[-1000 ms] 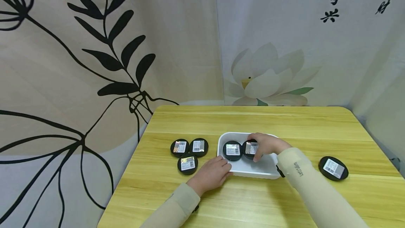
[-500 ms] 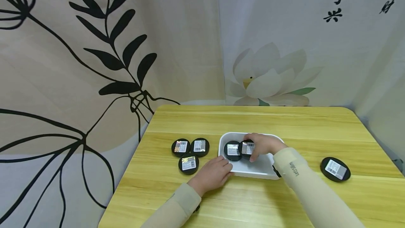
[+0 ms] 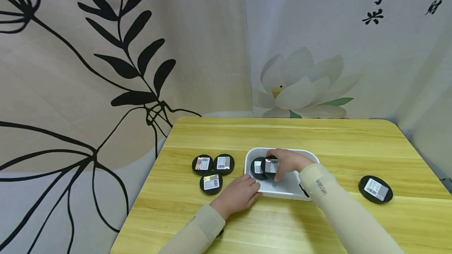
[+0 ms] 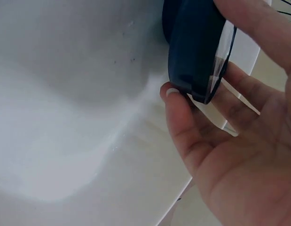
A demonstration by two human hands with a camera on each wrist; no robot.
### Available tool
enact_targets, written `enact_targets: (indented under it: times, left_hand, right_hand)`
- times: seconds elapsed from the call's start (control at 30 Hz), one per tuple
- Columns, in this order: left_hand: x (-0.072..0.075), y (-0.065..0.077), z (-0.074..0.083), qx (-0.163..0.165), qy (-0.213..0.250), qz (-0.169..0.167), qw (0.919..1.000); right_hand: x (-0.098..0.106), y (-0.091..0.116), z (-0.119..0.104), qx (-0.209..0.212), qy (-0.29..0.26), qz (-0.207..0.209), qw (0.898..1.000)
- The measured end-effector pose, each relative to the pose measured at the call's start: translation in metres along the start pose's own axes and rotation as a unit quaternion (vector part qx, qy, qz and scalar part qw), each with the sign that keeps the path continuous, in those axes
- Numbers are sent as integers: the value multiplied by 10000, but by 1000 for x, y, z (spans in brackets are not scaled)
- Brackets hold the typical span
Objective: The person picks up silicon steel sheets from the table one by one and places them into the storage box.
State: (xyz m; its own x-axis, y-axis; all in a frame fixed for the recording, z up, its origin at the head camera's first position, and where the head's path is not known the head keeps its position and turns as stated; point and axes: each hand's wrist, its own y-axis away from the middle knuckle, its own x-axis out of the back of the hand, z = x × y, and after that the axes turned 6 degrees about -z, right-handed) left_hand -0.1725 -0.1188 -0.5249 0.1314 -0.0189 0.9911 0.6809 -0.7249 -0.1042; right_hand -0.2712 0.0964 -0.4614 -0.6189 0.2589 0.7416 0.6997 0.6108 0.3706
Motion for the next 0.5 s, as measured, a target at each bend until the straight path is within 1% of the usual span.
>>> enact_targets:
  times: [0.1,0.33,0.5]
  left_hand:
    - [0,0,0,20,10,-34,10000]
    - [-1,0,0,21,-48,-20,10000]
    - [-3,0,0,-7,-84,41,10000]
  right_hand:
    - [-2,-2,0,116,142,69,9998]
    - [-5,-7,-5,74,328,167,9993]
    - [-7,-9,-7,160,426,257,9986]
